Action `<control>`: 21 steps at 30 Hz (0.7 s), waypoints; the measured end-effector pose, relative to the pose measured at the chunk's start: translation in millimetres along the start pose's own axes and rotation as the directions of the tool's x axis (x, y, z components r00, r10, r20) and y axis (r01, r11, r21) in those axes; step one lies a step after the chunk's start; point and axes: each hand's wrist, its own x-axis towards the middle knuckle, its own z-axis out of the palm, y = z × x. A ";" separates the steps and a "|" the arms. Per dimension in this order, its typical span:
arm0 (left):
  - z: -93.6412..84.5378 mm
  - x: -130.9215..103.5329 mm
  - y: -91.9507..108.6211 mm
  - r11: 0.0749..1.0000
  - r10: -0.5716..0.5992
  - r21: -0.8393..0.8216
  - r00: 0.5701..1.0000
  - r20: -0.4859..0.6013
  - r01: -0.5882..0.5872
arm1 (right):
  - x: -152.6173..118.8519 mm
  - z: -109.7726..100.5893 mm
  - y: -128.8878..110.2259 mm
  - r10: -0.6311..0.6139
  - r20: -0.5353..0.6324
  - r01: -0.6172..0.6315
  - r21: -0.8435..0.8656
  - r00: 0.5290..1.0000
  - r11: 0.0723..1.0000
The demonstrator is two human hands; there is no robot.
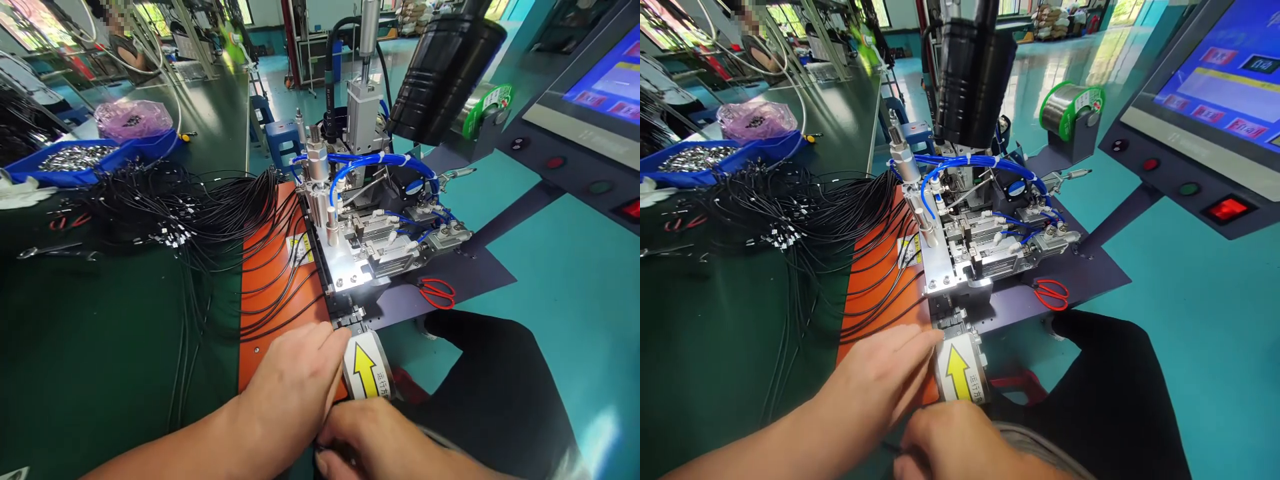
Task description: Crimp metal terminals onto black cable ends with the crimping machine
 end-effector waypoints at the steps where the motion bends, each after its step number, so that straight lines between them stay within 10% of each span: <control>1: 0.1 0.2 1.0 0.997 0.008 -0.078 1.000 -0.005 -0.008 | -2.3 -12.1 -7.2 -0.008 -0.012 0.009 0.039 1.000 0.999; 9: 2.8 7.6 -1.5 0.900 0.004 -0.434 0.998 -0.067 -0.033 | -3.0 -82.0 -7.7 0.039 -0.429 -0.051 -0.016 0.903 0.999; 21: 40.5 20.2 -15.0 0.932 -0.058 -0.358 0.945 -0.321 -0.064 | -5.7 -63.6 30.1 0.164 -0.644 -0.078 0.160 0.747 0.984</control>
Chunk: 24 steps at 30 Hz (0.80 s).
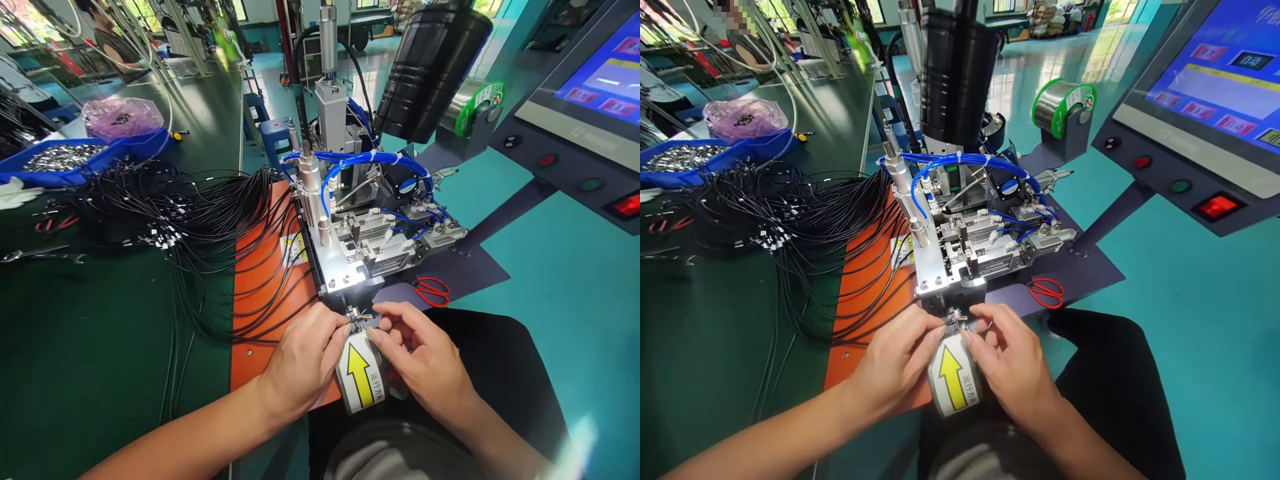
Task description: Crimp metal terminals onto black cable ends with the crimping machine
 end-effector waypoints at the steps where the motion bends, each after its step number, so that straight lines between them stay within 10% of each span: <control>1: 0.4 0.0 -0.1 1.000 -0.001 0.002 1.000 0.005 0.001 | -0.2 -0.7 0.6 -0.032 -0.014 0.032 -0.016 0.999 0.999; 24: 4.5 -1.7 -3.3 0.999 -0.016 0.034 1.000 -0.002 0.017 | -2.4 4.2 1.0 -0.217 -0.047 0.212 -0.096 0.975 0.973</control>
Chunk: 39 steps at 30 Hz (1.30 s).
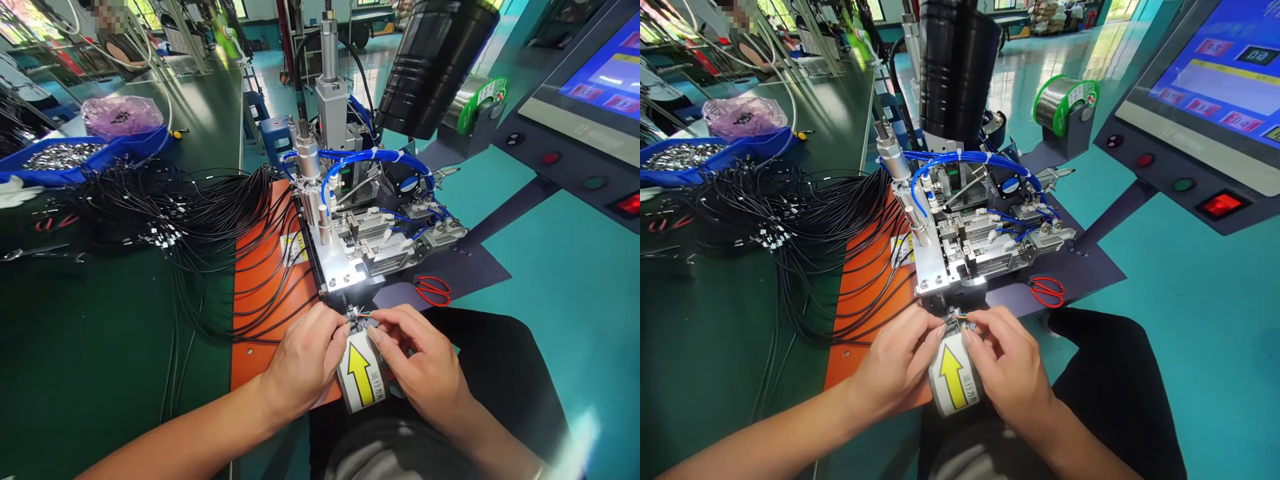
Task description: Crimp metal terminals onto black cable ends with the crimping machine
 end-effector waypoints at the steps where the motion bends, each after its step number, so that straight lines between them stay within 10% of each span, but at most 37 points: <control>1: -0.1 -0.1 0.0 1.000 0.000 0.002 1.000 -0.002 0.000 | -0.6 0.2 -0.1 -0.038 -0.008 0.037 -0.018 0.999 0.999; 20: 1.0 -0.5 -1.0 0.998 0.044 0.055 0.999 0.015 -0.045 | -0.1 0.7 3.0 0.051 0.018 -0.052 0.053 0.999 0.997; 39: -0.5 0.6 0.3 0.999 0.021 0.031 0.999 0.047 -0.022 | 3.4 4.8 -4.4 -0.134 -0.049 0.130 -0.073 0.990 0.989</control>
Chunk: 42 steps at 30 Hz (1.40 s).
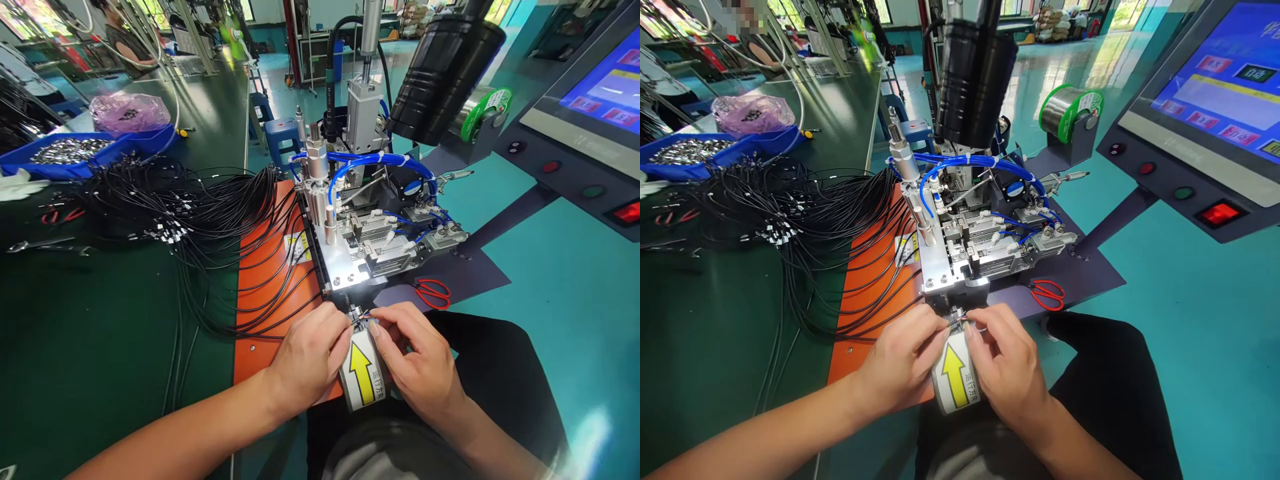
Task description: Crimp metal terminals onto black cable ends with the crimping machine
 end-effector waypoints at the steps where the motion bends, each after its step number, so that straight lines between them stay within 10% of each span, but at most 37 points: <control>1: 0.1 -0.1 0.0 1.000 0.002 0.001 1.000 0.000 -0.002 | 0.4 0.1 0.0 0.011 -0.001 -0.011 0.003 1.000 1.000; 13: 1.1 -0.2 -1.4 0.999 0.033 0.034 0.999 -0.025 -0.032 | 3.6 -0.6 5.0 0.076 -0.002 -0.076 -0.021 0.997 0.997; 25: -0.3 -0.6 -1.8 1.000 0.019 0.017 1.000 -0.007 -0.019 | 2.1 3.0 1.3 -0.140 -0.044 0.137 -0.053 0.989 0.989; 33: 0.7 -0.9 -1.1 1.000 0.012 0.006 0.999 -0.033 -0.012 | 4.2 5.5 2.2 0.132 0.009 -0.132 0.055 0.991 0.990; 42: 1.8 -3.7 -3.6 0.998 -0.018 -0.055 0.998 -0.065 0.014 | -1.3 19.0 5.6 -0.078 0.026 0.079 -0.021 0.997 0.997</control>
